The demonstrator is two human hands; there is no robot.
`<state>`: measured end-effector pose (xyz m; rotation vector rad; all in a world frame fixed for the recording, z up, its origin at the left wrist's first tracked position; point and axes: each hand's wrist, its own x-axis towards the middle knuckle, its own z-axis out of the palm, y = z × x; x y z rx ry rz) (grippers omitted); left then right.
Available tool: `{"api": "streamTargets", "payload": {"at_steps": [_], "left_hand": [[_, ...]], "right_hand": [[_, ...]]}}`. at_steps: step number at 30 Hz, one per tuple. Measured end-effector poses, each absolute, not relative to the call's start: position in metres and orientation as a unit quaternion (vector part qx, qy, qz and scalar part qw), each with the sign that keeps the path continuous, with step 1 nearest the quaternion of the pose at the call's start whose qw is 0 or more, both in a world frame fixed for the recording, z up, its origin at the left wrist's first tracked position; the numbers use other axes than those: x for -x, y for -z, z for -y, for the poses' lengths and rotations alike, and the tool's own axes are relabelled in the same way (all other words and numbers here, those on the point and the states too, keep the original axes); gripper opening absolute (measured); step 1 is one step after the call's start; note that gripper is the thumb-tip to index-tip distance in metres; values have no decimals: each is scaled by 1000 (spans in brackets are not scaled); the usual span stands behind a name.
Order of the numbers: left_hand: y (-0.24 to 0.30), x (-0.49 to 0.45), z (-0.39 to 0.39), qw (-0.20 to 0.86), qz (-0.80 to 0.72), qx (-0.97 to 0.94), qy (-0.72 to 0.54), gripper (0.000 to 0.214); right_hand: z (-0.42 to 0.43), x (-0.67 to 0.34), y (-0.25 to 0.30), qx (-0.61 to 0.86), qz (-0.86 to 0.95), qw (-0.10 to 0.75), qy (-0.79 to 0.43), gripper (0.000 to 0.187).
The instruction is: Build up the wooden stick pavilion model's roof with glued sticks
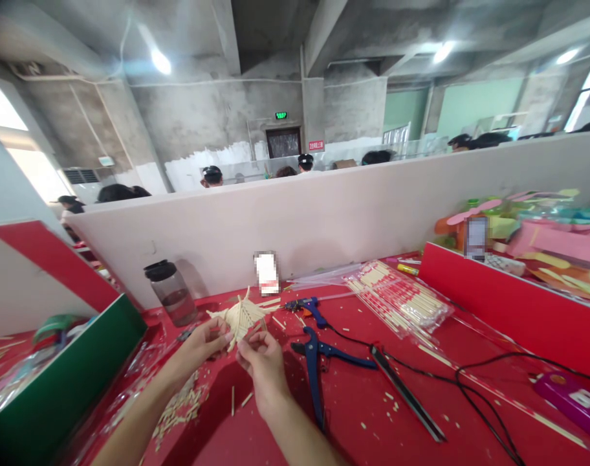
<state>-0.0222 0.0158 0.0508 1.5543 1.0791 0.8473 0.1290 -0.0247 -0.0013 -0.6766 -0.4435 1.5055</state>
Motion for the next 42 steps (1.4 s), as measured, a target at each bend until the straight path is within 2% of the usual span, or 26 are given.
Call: {"api": "streamTargets", "payload": {"at_steps": [11,23,42], "left_hand": [[-47,23,-18,506,-448,-647,-353,49],[-53,22,-14,509,-447,-641,-361,49],[-52,24,-16,499,-433,-659,-359,48]], "right_hand": [[25,-128,1,300,193,659,-662,44],[25,-131,-5,293,185,643,-683,36],[25,-132,-11,304,185,641,-680,43]]}}
